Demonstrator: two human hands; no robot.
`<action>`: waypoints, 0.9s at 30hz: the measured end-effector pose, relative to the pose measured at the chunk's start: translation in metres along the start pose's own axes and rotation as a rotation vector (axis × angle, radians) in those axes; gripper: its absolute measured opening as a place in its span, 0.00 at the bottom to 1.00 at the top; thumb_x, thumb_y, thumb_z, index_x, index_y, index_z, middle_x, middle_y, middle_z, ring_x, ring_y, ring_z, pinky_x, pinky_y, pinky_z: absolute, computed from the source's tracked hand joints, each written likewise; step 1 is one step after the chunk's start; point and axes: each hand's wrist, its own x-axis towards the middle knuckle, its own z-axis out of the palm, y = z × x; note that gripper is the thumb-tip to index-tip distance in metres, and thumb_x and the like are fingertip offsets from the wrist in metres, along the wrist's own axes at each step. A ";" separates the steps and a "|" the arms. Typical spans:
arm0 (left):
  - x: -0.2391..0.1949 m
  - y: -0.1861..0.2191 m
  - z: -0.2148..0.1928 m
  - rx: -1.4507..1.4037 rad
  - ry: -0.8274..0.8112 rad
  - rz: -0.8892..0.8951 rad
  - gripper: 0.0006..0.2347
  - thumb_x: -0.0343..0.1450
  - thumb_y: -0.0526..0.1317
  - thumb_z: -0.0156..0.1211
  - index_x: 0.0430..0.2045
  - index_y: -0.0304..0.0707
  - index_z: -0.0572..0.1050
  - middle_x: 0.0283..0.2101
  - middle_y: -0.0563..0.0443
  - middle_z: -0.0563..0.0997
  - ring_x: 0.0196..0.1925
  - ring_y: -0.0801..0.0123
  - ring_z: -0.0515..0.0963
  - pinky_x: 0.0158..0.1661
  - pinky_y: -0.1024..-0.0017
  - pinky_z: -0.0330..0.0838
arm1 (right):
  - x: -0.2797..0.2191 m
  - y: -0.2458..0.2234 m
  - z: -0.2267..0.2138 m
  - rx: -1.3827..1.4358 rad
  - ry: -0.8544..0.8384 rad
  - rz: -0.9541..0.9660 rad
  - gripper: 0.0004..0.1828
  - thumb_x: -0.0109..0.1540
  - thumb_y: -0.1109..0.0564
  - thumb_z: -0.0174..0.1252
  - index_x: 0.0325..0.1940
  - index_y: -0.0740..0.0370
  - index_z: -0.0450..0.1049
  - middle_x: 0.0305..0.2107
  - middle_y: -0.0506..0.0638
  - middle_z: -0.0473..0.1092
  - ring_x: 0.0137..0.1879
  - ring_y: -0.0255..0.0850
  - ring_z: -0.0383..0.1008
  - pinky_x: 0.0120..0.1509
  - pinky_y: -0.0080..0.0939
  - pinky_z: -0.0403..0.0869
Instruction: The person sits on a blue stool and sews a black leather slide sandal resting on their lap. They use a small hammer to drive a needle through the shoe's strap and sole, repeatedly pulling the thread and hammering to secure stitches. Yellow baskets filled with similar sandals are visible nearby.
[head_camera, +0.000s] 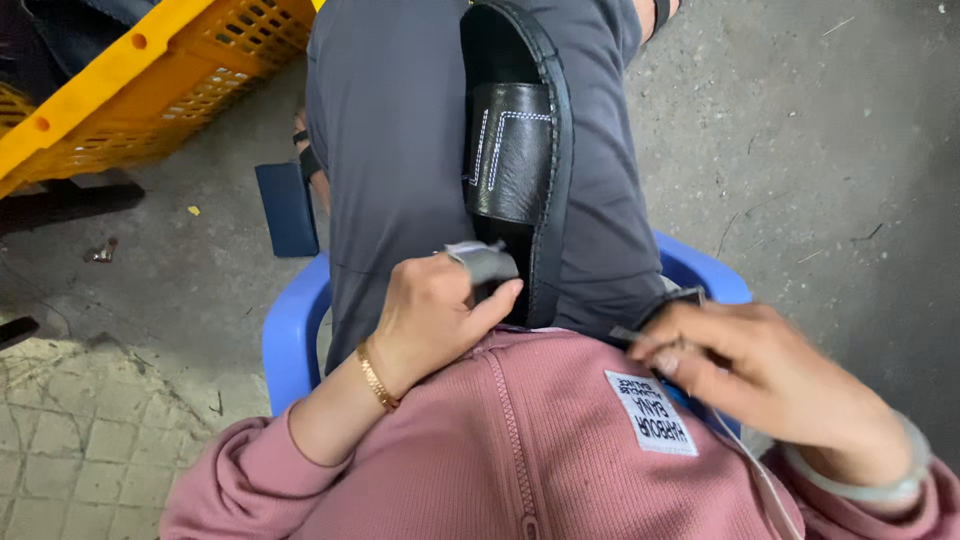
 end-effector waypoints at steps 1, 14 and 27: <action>-0.002 -0.003 0.005 0.064 -0.002 0.048 0.06 0.67 0.44 0.63 0.30 0.45 0.80 0.30 0.47 0.81 0.31 0.60 0.79 0.32 0.65 0.71 | 0.001 0.007 0.006 0.149 0.099 0.061 0.14 0.63 0.46 0.48 0.39 0.50 0.77 0.32 0.38 0.79 0.33 0.30 0.80 0.37 0.30 0.74; -0.007 -0.023 -0.071 0.511 0.282 0.059 0.09 0.68 0.44 0.70 0.24 0.40 0.78 0.23 0.51 0.71 0.22 0.57 0.75 0.26 0.67 0.70 | 0.048 0.001 0.049 0.050 0.475 0.202 0.23 0.48 0.47 0.73 0.46 0.45 0.78 0.33 0.45 0.79 0.42 0.50 0.78 0.49 0.49 0.73; 0.013 0.051 -0.054 -0.667 -0.435 0.124 0.06 0.71 0.42 0.57 0.32 0.44 0.78 0.30 0.58 0.82 0.30 0.74 0.81 0.37 0.76 0.73 | 0.060 -0.015 0.034 0.753 -0.058 0.093 0.26 0.62 0.44 0.53 0.61 0.58 0.74 0.14 0.38 0.65 0.19 0.24 0.54 0.23 0.26 0.55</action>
